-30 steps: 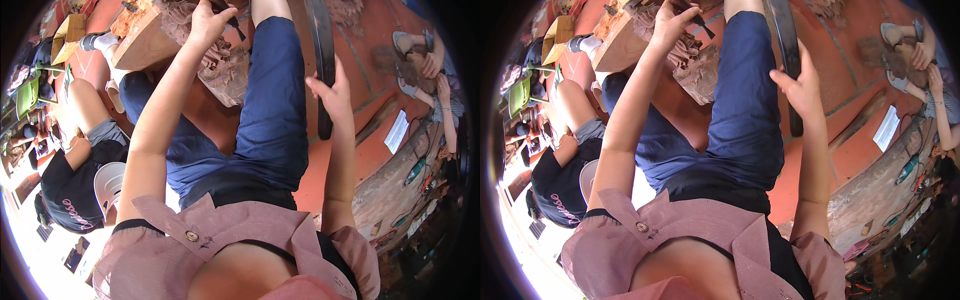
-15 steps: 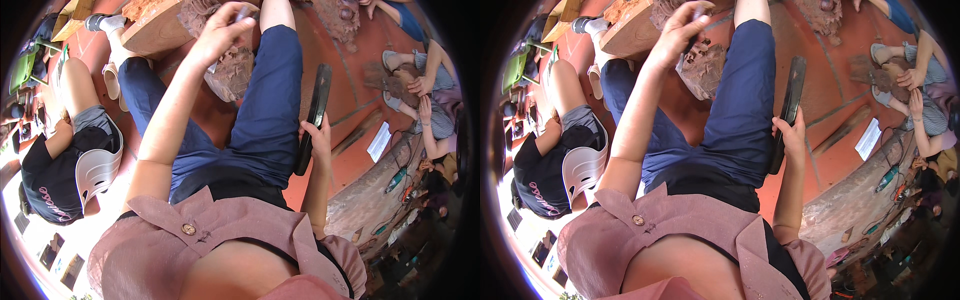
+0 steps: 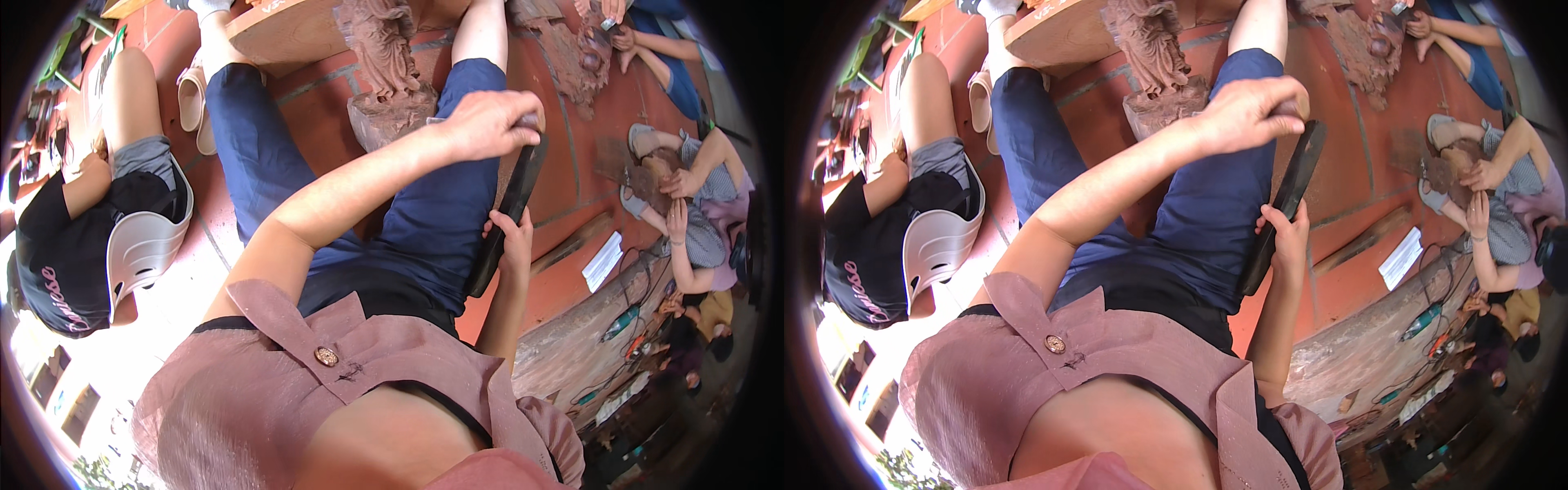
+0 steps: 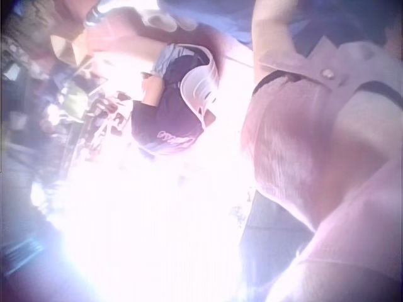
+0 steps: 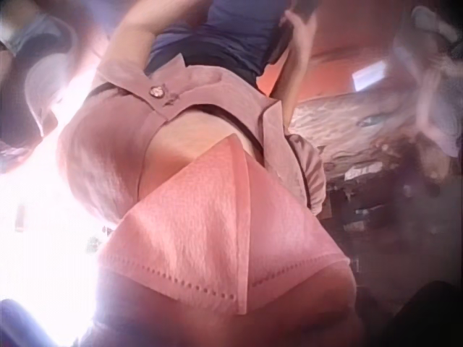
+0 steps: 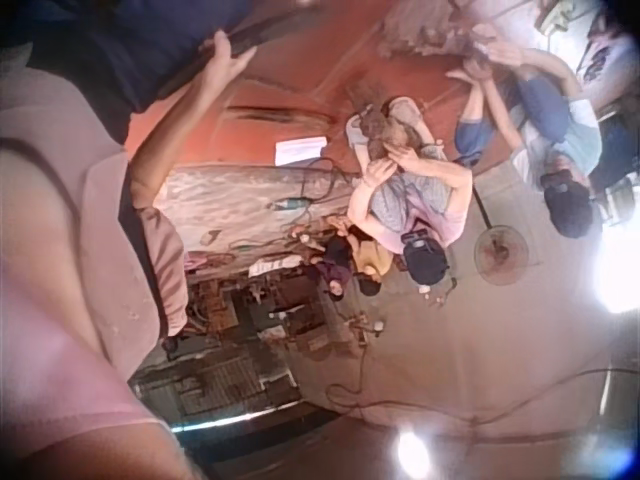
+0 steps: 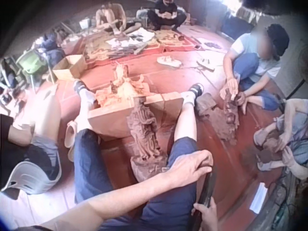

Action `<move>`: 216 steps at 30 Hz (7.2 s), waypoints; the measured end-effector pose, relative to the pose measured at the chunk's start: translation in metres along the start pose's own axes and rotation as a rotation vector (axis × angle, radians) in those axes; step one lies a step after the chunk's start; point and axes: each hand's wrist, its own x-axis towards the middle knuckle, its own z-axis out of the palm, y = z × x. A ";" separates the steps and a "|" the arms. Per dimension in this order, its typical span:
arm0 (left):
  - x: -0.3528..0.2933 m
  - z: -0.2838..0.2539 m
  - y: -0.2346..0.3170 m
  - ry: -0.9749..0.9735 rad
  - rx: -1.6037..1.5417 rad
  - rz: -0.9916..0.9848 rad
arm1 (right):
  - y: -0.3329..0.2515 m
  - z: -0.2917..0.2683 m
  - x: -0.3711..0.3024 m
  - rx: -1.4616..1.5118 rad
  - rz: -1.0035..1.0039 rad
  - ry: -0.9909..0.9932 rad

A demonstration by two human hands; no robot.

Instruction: The person sits on the floor and carves a wooden object using a chisel and mallet. They repeatedly strike the chisel to shape the wood, occasionally adjusting the tool and the piece.

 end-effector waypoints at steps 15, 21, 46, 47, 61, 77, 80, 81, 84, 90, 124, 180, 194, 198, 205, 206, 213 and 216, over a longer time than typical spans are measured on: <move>0.017 0.016 -0.032 0.156 0.013 -0.180 | -0.003 0.013 -0.003 -0.098 -0.012 0.017; 0.020 0.004 -0.028 0.125 0.035 -0.215 | -0.012 0.016 -0.002 -0.094 -0.048 0.026; 0.028 0.017 -0.042 0.181 0.068 -0.276 | -0.039 0.000 0.040 -0.585 -0.558 0.307; 0.028 0.017 -0.040 0.184 0.085 -0.278 | -0.033 0.000 0.040 -0.622 -0.562 0.309; 0.028 0.003 -0.018 0.383 -0.111 0.001 | -0.004 0.007 0.024 -0.255 -0.225 0.100; 0.036 -0.103 -0.092 0.366 -0.341 -0.190 | -0.002 0.009 0.031 -0.460 -0.271 0.064; 0.037 -0.098 -0.088 0.378 0.070 -0.210 | -0.004 0.007 0.033 -0.452 -0.267 0.046; 0.037 -0.095 -0.085 0.373 0.098 -0.233 | -0.005 0.008 0.034 -0.455 -0.265 0.045; 0.037 -0.091 -0.085 0.386 0.271 -0.255 | -0.010 0.009 0.037 -0.447 -0.276 0.024; 0.035 -0.077 -0.073 0.347 0.487 -0.145 | -0.028 0.013 0.046 -0.467 -0.390 -0.047; 0.068 -0.076 -0.070 -0.058 0.534 -0.306 | -0.133 0.033 0.110 -0.481 -0.975 -0.027; 0.035 -0.097 -0.061 0.185 -0.035 -0.276 | -0.150 0.025 0.106 -0.830 -0.626 -0.179; 0.020 -0.089 -0.036 -0.002 0.261 -0.320 | -0.165 0.041 0.070 -0.724 -0.985 -0.239; 0.024 -0.072 -0.024 -0.098 0.375 -0.186 | -0.165 0.045 0.080 -0.601 -1.128 -0.167; 0.029 -0.074 -0.044 -0.029 0.430 -0.281 | -0.169 0.046 0.069 -1.121 -0.800 -0.162; 0.029 -0.075 -0.043 -0.004 0.362 -0.235 | -0.160 0.042 0.074 -1.030 -0.897 -0.137; 0.017 -0.088 -0.048 0.030 0.381 -0.195 | -0.137 0.037 0.082 -1.169 -0.961 -0.106; 0.017 -0.111 -0.057 0.094 0.106 -0.161 | -0.139 0.031 0.079 -1.093 -0.907 -0.113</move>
